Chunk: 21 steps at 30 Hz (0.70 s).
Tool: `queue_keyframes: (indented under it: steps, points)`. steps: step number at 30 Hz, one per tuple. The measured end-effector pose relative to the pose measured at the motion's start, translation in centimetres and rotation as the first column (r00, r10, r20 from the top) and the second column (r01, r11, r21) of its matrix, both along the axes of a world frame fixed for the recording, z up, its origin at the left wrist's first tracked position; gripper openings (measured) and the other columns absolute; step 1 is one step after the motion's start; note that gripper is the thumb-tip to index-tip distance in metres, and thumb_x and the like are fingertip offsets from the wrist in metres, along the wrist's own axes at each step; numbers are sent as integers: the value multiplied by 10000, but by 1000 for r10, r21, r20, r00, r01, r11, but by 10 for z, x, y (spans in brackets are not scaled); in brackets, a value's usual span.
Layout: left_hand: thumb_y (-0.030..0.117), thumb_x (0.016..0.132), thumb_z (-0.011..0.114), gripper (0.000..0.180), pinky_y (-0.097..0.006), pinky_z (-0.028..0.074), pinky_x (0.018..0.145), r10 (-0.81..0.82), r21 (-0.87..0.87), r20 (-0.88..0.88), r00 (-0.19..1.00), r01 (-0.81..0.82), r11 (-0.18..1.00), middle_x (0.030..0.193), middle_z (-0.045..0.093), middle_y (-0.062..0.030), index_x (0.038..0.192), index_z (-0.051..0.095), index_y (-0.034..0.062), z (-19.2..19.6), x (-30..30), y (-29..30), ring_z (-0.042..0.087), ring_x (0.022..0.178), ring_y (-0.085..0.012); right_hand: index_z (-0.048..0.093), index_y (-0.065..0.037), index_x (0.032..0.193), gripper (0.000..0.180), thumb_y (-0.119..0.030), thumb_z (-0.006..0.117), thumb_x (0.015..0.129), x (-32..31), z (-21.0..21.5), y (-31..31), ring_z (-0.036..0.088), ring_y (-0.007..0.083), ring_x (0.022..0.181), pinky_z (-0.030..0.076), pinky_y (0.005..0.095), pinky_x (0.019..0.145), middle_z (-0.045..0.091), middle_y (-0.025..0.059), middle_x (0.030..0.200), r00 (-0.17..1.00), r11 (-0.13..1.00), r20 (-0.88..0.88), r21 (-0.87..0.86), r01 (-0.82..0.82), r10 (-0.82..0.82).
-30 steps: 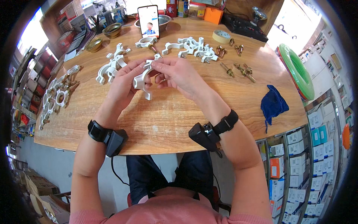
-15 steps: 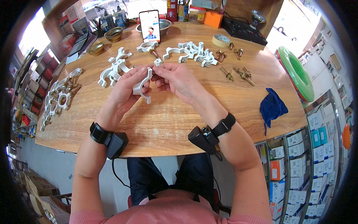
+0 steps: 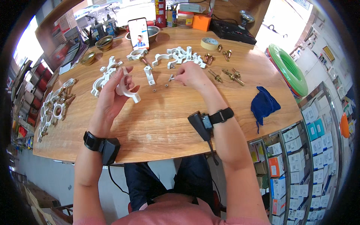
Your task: The person assembles white plastic hardware components by hand, inserting brass bolts and securing them with nuts and washers at a wooden workstation.
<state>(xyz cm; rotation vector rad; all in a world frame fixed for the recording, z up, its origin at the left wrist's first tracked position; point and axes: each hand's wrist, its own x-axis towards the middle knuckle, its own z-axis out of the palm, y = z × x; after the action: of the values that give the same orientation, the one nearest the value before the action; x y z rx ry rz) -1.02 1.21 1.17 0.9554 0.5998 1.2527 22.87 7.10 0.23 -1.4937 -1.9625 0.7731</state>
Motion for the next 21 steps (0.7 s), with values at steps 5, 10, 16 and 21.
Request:
queue_keyframes:
  steps: [5, 10, 16, 21]
  points:
    - [301, 879, 439, 399, -265, 417, 627, -2, -2, -52, 999, 2, 1000, 660, 425, 21, 1112, 442, -23, -4, 7, 1, 415, 565, -75, 622, -16, 773, 160, -122, 645, 656, 2, -17, 9, 599, 196, 660, 467, 296, 584, 618, 107, 682, 971, 973, 237, 226, -45, -10]
    - [283, 878, 449, 333, -224, 361, 539, 26, -51, 13, 1000, -26, 998, 644, 387, 20, 1042, 461, -6, -3, 5, 0, 354, 532, -68, 637, -82, 801, 173, -195, 630, 669, -1, -9, 2, 594, 241, 734, 462, 327, 646, 624, 94, 747, 927, 981, 369, 192, -9, -64]
    - [324, 888, 407, 367, -219, 334, 490, 0, 21, 376, 927, -8, 1000, 630, 384, 5, 1063, 441, 3, -1, -8, 10, 342, 503, -82, 639, -130, 803, 167, -259, 592, 708, -2, 15, -5, 590, 247, 772, 461, 343, 668, 623, 80, 790, 938, 885, 158, 408, 223, -309]
    - [327, 883, 416, 355, -192, 306, 464, -177, 91, 607, 775, 154, 984, 586, 324, 13, 1007, 467, -1, -1, -30, 16, 309, 487, -71, 631, -111, 779, 183, -279, 583, 728, -20, 19, -16, 595, 247, 733, 463, 351, 649, 624, 86, 743, 956, 858, 52, 456, 235, -290]
